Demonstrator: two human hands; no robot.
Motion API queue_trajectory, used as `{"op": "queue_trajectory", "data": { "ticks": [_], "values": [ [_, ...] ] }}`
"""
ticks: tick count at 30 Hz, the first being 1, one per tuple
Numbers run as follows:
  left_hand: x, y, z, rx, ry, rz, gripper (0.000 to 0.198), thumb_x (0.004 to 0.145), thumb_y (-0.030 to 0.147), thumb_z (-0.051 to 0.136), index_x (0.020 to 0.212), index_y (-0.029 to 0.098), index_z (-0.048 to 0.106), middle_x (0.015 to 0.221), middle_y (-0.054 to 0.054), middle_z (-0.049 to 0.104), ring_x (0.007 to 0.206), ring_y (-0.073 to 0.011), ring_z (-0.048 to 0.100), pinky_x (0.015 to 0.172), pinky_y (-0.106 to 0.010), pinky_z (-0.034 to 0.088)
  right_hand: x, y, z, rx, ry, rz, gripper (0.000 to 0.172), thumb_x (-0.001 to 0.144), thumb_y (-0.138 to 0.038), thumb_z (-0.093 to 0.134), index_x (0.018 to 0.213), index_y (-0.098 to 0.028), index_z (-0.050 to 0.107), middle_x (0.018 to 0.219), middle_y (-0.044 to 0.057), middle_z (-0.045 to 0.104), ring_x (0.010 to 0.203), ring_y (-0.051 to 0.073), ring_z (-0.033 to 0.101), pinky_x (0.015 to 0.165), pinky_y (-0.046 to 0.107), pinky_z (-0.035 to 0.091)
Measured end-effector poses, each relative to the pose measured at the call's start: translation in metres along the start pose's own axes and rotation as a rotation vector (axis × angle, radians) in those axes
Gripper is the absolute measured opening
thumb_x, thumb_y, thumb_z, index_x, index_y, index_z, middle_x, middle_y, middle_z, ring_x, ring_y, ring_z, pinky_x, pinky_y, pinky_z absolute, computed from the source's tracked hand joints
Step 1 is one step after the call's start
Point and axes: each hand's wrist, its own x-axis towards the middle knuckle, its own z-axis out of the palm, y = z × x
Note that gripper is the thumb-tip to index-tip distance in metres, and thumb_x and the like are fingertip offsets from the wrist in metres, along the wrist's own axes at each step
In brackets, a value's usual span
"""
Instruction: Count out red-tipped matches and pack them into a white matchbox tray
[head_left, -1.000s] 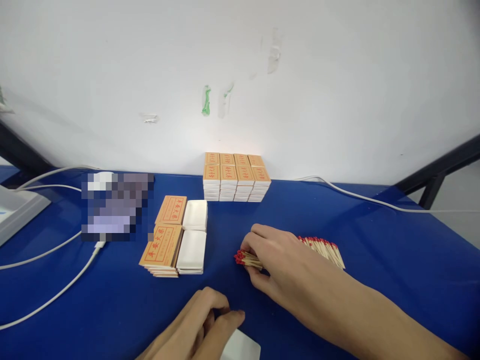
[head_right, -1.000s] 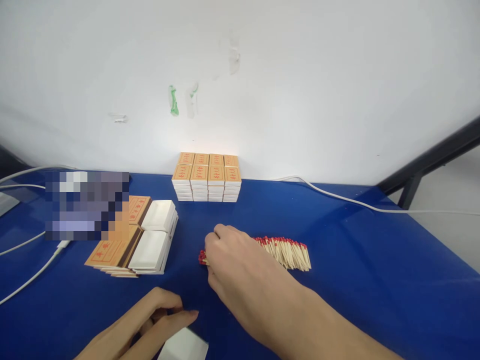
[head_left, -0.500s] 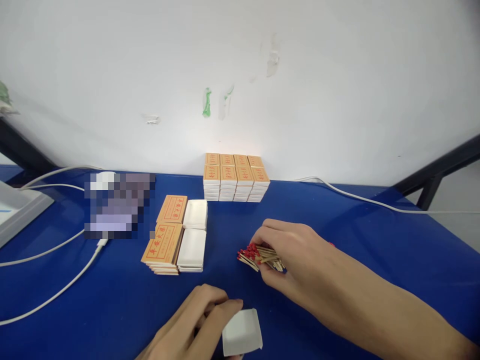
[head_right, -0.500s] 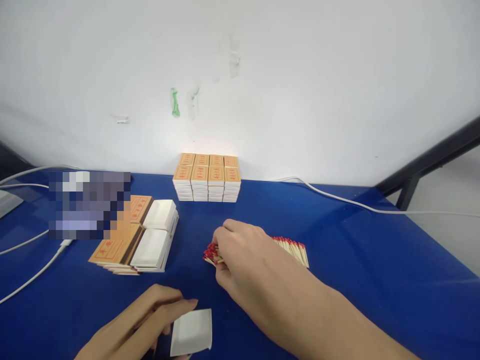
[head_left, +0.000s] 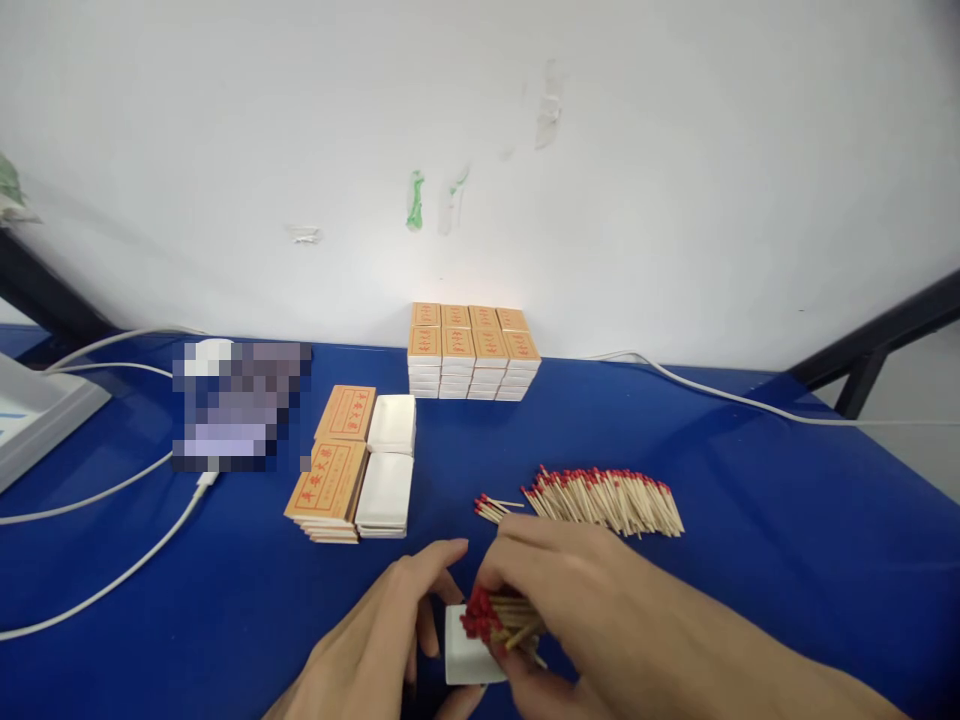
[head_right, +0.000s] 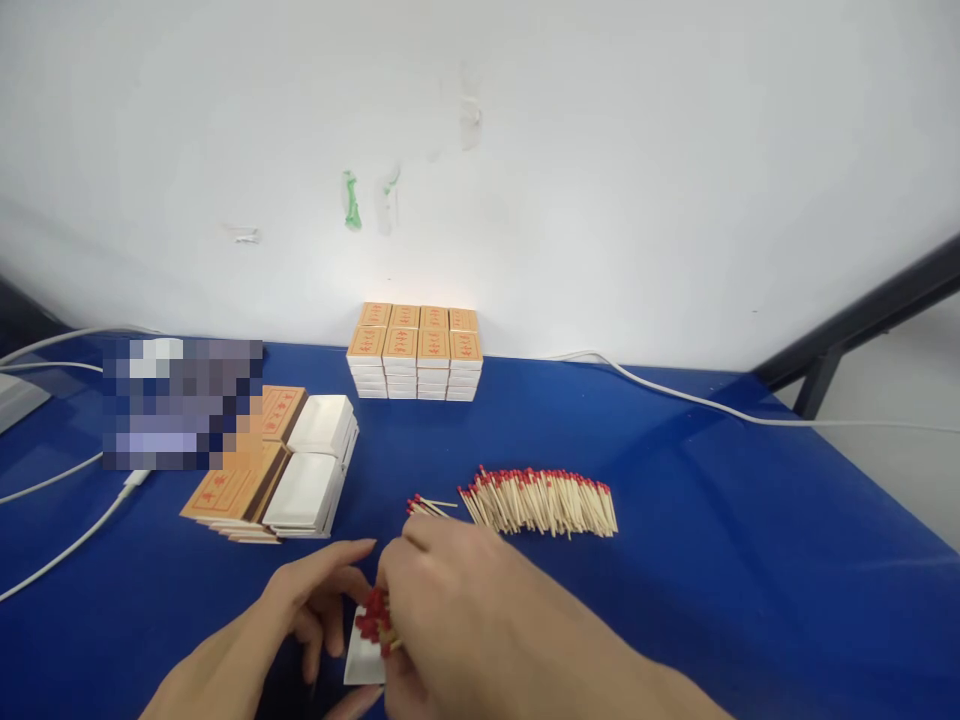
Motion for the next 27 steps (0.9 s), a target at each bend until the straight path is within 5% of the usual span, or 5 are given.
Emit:
{"op": "queue_trajectory", "data": {
  "ticks": [6,14,22,27],
  "values": [
    [0.003,-0.003,0.004,-0.028,0.009,0.012,0.083,0.094,0.014,0.057,0.167,0.047,0.036,0.097,0.007,0.084,0.061,-0.0119,0.079,0.057,-0.020,0.067,0.004,0.000,0.030,-0.245,0.050,-0.266,0.017,0.084,-0.010,0.076,0.072,-0.018,0.068,0.071,0.001,0.067,0.061,0.014,0.056,0.051,0.028,0.039],
    [-0.014,-0.018,0.016,0.015,0.038,0.023,0.089,0.085,0.023,0.068,0.166,0.043,0.037,0.120,-0.001,0.084,0.094,-0.0234,0.086,0.083,-0.034,0.073,0.005,-0.002,0.037,-0.348,0.053,-0.350,0.015,0.095,-0.009,0.071,0.081,-0.016,0.071,0.075,0.005,0.068,0.074,0.020,0.062,0.070,0.033,0.050],
    [-0.017,-0.021,0.018,-0.015,-0.005,0.019,0.088,0.090,0.021,0.065,0.167,0.045,0.030,0.112,0.001,0.081,0.080,-0.0180,0.082,0.076,-0.030,0.072,-0.009,0.006,0.025,-0.008,0.010,-0.161,0.018,0.092,0.000,0.074,0.099,-0.017,0.074,0.096,0.004,0.074,0.086,0.019,0.072,0.076,0.027,0.058],
    [-0.014,-0.008,0.004,0.032,-0.010,0.053,0.070,0.094,0.014,0.068,0.156,0.040,0.045,0.111,0.002,0.077,0.082,-0.0137,0.080,0.078,-0.023,0.070,-0.017,0.015,0.020,0.283,0.008,-0.032,0.023,0.096,-0.003,0.078,0.108,-0.022,0.075,0.107,0.001,0.075,0.095,0.016,0.075,0.085,0.024,0.061]
  ]
}}
